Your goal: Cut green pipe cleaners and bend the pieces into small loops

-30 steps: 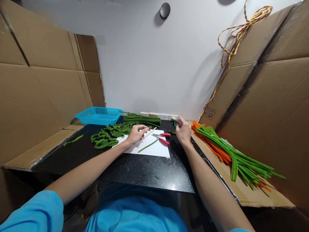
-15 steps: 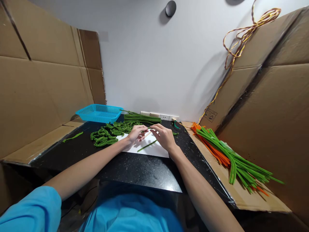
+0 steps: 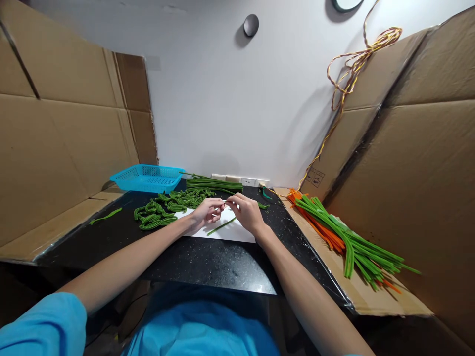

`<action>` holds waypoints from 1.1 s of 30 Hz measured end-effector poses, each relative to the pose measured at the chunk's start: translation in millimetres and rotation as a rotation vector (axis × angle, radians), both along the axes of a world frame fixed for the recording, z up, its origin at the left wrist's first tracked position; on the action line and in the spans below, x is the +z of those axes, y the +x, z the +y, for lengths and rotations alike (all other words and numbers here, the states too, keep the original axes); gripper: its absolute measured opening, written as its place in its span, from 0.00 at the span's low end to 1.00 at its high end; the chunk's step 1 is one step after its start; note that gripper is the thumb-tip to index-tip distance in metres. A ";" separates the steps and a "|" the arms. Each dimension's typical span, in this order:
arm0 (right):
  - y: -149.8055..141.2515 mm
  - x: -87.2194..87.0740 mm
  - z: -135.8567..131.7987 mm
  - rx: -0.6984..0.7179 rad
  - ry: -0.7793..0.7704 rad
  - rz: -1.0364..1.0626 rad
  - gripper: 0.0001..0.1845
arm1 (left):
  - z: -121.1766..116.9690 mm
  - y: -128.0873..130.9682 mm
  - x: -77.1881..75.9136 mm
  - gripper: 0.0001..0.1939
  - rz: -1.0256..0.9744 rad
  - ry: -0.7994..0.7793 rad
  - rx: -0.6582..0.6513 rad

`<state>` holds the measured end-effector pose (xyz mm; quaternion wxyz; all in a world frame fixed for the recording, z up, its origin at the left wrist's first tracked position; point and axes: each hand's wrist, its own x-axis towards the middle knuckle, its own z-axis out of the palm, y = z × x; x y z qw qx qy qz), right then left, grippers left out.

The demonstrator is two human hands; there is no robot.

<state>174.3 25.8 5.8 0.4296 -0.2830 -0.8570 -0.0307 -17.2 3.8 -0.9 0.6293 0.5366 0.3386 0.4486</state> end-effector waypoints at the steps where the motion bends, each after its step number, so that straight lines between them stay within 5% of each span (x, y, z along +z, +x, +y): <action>1: -0.7 0.0 0.6 0.018 -0.029 0.016 0.09 | 0.4 0.0 0.3 0.13 0.008 -0.005 0.004; 13: -3.1 -5.0 7.8 0.117 -0.348 0.126 0.11 | 5.5 -3.7 3.2 0.12 0.170 0.158 0.028; 21: -5.2 5.8 1.4 0.165 -0.518 0.114 0.19 | -6.6 -15.3 16.9 0.07 0.713 0.940 0.220; 29: 4.5 11.1 0.4 0.446 -1.155 0.197 0.26 | -11.1 -16.8 19.4 0.02 0.817 1.046 0.012; 33: 4.1 13.0 -0.7 0.415 -1.171 0.257 0.24 | -13.1 -12.0 15.9 0.06 0.753 0.983 0.137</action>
